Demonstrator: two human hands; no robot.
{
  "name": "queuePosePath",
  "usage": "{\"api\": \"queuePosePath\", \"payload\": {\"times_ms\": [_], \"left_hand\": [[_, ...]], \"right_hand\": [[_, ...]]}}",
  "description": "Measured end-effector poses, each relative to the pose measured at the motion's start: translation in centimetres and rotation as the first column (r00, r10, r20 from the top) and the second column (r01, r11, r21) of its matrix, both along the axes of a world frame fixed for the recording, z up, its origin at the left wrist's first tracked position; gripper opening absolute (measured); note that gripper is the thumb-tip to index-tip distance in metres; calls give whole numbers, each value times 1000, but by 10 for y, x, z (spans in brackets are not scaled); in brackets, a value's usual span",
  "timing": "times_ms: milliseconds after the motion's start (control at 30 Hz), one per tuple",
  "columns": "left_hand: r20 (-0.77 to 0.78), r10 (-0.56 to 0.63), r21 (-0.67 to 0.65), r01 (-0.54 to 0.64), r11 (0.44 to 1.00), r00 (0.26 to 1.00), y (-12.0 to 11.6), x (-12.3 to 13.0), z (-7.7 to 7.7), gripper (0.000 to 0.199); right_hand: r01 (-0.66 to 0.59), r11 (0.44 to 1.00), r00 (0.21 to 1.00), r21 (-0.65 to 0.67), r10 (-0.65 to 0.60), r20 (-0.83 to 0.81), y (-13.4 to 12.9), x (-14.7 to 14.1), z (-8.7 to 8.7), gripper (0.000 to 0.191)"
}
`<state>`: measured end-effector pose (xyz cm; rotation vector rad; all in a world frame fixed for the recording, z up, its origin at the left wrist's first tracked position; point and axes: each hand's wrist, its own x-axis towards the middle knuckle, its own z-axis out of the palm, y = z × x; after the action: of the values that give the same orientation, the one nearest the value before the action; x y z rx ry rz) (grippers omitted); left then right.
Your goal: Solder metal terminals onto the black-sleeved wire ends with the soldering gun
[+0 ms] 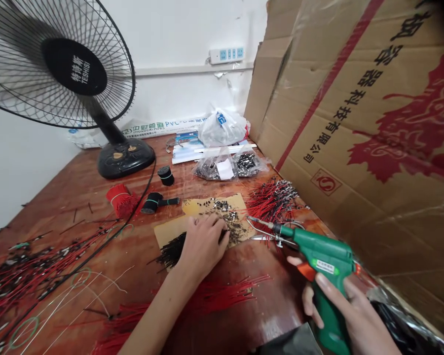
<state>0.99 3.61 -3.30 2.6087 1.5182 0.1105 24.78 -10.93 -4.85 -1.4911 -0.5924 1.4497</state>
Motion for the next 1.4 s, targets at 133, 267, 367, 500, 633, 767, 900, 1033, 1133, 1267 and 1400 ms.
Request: {"api": "queuePosePath", "payload": {"times_ms": [133, 267, 367, 500, 633, 767, 900, 1033, 1133, 1267, 1400], "left_hand": [[-45, -53, 73, 56, 996, 998, 0, 1, 0, 17], [-140, -125, 184, 149, 972, 982, 0, 3, 1, 24], [-172, -158, 222, 194, 955, 972, -1, 2, 0, 26], [-113, -142, 205, 163, 965, 983, -1, -1, -3, 25], [-53, -125, 160, 132, 978, 991, 0, -4, -5, 24], [-23, -108, 121, 110, 986, 994, 1, -5, -4, 23], [11, -62, 56, 62, 997, 998, 1, -5, -1, 19], [-52, 9, -13, -10, 1000, 999, 5, -15, 14, 12], [-160, 61, -19, -64, 998, 985, 10, -35, 26, 12], [-159, 50, -81, -63, 995, 986, 14, -64, 31, 13], [-100, 57, -117, -69, 991, 993, 11, -76, 26, 12]], "right_hand": [[-25, 1000, 1000, -17, 25, -18, -1, 8, -4, 54], [-48, 999, 995, 22, 49, -87, -4, 11, -7, 40], [-64, 998, 987, -10, 61, -149, -6, 9, -7, 32], [-110, 993, 978, -39, 102, -182, -8, 4, -6, 27], [-147, 988, 970, -43, 136, -204, -8, 1, -5, 26], [-129, 989, 970, -69, 111, -214, -9, 3, -8, 23], [-128, 986, 970, -105, 102, -223, -11, 6, -10, 23], [-82, 982, 965, -168, 36, -261, -13, 6, -9, 25], [-56, 982, 960, -180, 3, -282, -12, 4, -7, 26], [-79, 983, 973, -165, 41, -225, -12, 2, -6, 27], [-54, 991, 979, -122, 29, -200, -15, 1, -9, 32]]}}
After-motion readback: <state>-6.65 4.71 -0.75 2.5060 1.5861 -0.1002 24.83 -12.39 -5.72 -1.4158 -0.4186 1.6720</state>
